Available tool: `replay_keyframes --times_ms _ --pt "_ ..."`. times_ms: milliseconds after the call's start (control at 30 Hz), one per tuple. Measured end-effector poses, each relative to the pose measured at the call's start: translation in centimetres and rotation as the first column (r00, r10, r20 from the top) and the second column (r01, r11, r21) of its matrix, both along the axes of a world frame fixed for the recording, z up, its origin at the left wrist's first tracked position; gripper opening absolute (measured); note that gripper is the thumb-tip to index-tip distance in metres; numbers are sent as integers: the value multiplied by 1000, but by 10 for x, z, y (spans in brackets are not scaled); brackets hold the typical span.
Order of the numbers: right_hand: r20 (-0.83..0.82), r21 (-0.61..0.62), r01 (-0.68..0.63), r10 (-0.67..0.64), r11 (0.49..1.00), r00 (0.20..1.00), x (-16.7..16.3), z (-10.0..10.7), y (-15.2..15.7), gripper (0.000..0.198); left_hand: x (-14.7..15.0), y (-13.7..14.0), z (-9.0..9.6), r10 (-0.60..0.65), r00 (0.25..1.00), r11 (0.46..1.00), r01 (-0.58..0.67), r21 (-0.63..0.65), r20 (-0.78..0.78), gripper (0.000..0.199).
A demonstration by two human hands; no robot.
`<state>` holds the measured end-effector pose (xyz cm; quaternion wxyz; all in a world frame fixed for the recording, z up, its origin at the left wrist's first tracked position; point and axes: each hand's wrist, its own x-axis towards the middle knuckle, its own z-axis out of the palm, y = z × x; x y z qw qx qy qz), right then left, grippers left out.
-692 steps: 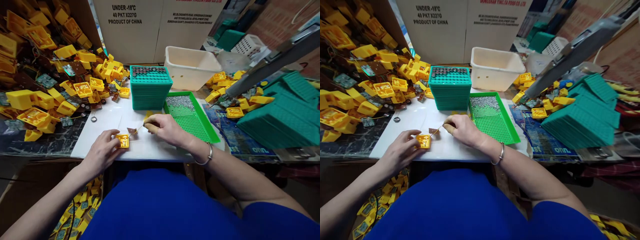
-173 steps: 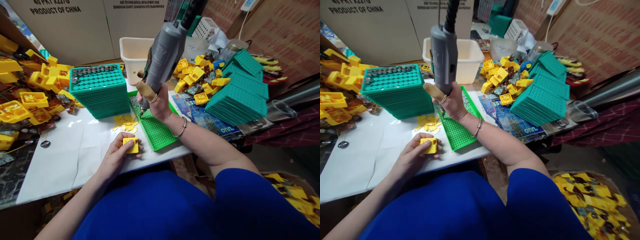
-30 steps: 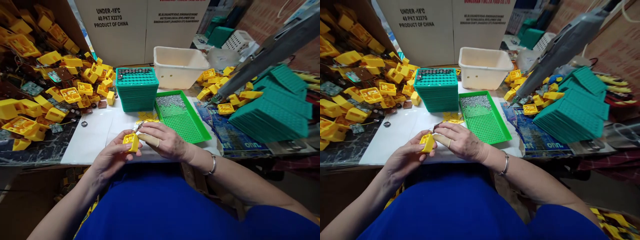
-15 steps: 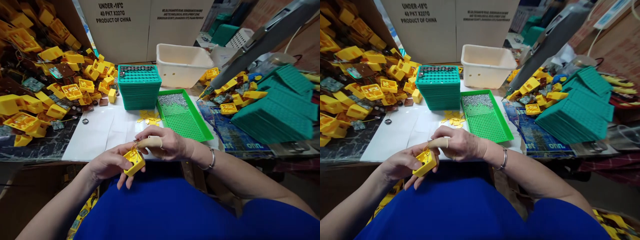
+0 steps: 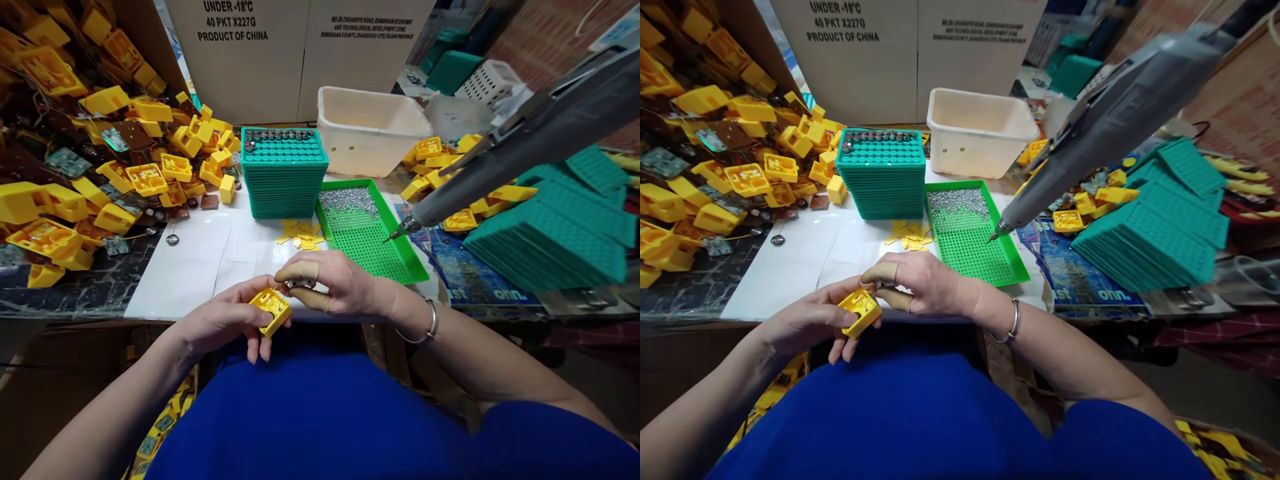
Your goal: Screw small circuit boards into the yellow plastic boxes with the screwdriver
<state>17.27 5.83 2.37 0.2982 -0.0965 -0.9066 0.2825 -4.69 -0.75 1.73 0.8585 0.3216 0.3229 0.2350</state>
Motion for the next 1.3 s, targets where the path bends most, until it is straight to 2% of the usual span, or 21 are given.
replay_keyframes --times_ms 67,167,300,367,467,600,700,800,933,1067,1167,1233,1300 --pt "-18 87 83 -82 993 996 0 -1 -2 16 3 -2 1 79 995 995 -74 73 -68 34" --pt "-91 108 209 -200 972 976 -3 -5 -6 17 13 -6 -2 244 961 959 -219 177 -132 36" --pt "-199 58 361 -343 931 918 -13 -12 -16 21 29 -7 -9 501 856 848 -456 271 -129 35" --pt "-252 80 402 -372 912 893 -18 -17 -22 24 33 -6 -10 572 814 804 -531 269 -102 32" --pt "-292 237 426 -355 873 888 -21 -20 -27 20 35 -5 -7 579 813 806 -561 189 -55 37" --pt "-273 493 387 -283 779 919 -20 -16 -28 15 32 -4 -4 556 831 826 -550 125 -19 32" --pt "-236 585 325 -227 743 945 -17 -12 -29 19 31 -3 -5 554 832 828 -546 126 -38 32" --pt "-191 600 280 -205 749 960 -11 -13 -30 18 32 -2 -7 569 821 817 -556 149 -55 35" --pt "-182 568 232 -155 790 971 -2 -21 -33 13 34 -5 -9 589 808 790 -575 213 -8 31" --pt "-195 427 251 -182 869 964 -1 -20 -35 12 36 -8 -15 585 808 780 -536 322 -74 26" --pt "-163 328 311 -271 892 949 -5 -14 -33 14 35 -8 -18 603 788 749 -505 428 -126 23" --pt "-120 290 336 -314 896 942 -8 -10 -31 17 34 -6 -18 592 798 767 -514 384 -115 24" --pt "-75 234 355 -347 905 935 -10 -8 -28 20 34 -4 -16 558 827 812 -525 255 -75 27"
